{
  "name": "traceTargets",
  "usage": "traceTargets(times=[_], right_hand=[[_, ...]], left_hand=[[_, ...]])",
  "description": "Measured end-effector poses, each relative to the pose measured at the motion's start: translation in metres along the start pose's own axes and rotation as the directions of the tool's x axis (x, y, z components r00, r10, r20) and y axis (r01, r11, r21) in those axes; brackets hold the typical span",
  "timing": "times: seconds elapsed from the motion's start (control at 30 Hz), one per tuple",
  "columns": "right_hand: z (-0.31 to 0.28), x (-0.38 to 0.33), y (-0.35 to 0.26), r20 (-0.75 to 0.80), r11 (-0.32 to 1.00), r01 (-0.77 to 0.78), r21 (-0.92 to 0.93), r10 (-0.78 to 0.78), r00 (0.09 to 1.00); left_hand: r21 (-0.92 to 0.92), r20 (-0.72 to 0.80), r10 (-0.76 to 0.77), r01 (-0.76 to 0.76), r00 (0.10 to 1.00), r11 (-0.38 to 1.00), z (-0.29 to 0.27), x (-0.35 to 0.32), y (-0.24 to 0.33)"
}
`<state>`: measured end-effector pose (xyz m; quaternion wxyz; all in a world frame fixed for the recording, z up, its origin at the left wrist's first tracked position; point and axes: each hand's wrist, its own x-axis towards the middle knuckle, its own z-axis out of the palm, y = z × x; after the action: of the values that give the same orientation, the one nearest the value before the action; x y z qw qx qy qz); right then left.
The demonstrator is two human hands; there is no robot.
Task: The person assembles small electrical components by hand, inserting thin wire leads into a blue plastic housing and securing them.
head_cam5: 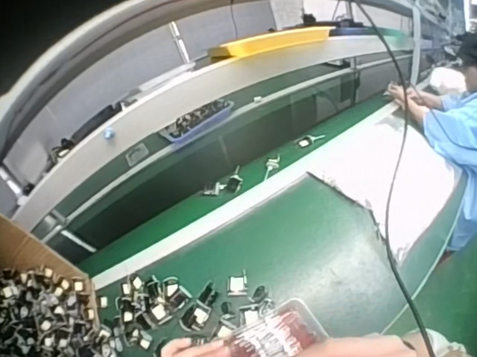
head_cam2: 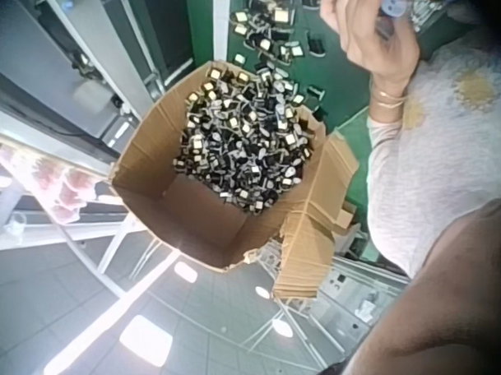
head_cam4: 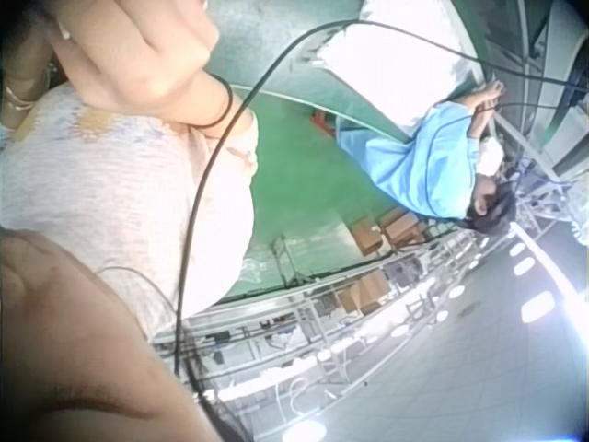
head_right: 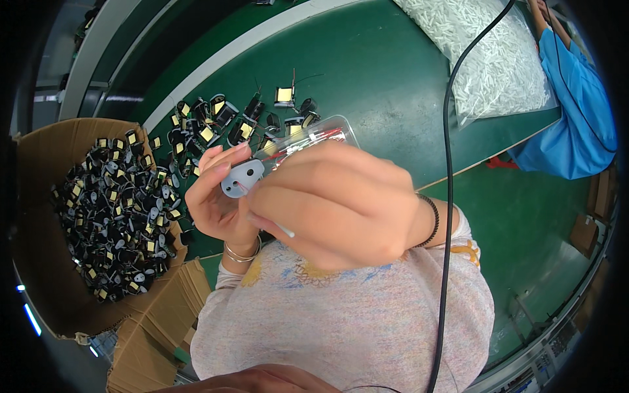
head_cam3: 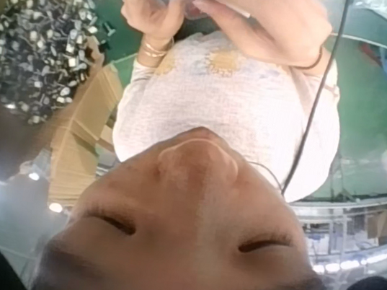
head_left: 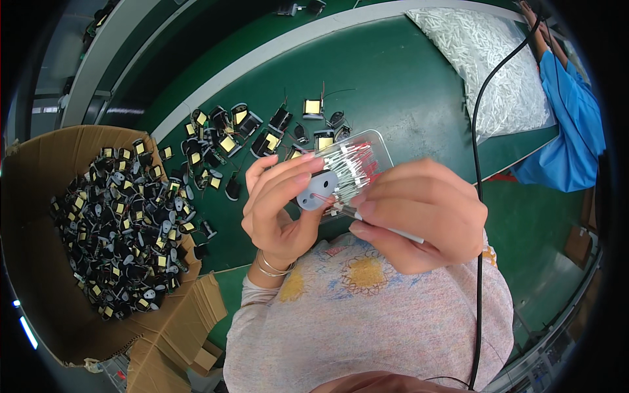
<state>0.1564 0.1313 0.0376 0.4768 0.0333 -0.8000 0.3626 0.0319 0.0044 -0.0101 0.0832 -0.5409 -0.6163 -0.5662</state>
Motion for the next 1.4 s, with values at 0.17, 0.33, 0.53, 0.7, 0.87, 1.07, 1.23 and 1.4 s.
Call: traceTargets(times=[0.17,0.33,0.53,0.7,0.87,1.07,1.23,1.4], right_hand=[[0.005,-0.002,0.003,-0.039,0.997,0.071,0.026,-0.070,0.997],[0.003,-0.001,0.000,-0.042,0.998,0.056,0.003,-0.056,0.998],[-0.004,0.004,0.002,0.044,0.996,-0.024,0.086,0.020,0.999],[-0.006,0.005,0.003,0.047,0.997,-0.001,0.074,-0.002,0.999],[-0.001,-0.002,0.008,-0.004,0.996,0.086,0.012,-0.086,0.996],[0.002,-0.003,0.006,-0.014,0.996,0.087,-0.037,-0.088,0.996],[-0.002,0.006,0.004,-0.012,0.998,-0.016,0.065,0.017,1.000],[-0.008,0.009,0.004,0.103,0.992,-0.069,0.105,0.058,0.993]], left_hand=[[0.003,-0.010,-0.019,0.019,1.000,1.000,-0.003,0.000,0.003],[0.007,-0.009,-0.011,0.011,1.000,1.000,-0.002,0.000,0.002],[0.027,-0.001,0.017,-0.017,1.000,1.000,-0.004,0.000,0.003],[0.004,0.000,0.009,-0.009,1.000,1.000,-0.003,0.001,0.003],[0.003,-0.016,0.001,-0.001,1.000,1.000,-0.003,-0.001,0.001],[-0.003,-0.032,-0.001,0.001,0.999,1.000,-0.003,-0.002,0.000],[0.001,-0.041,0.005,-0.005,0.999,1.000,-0.004,-0.001,0.000],[0.022,-0.028,0.005,-0.005,1.000,1.000,-0.007,-0.001,0.001]])
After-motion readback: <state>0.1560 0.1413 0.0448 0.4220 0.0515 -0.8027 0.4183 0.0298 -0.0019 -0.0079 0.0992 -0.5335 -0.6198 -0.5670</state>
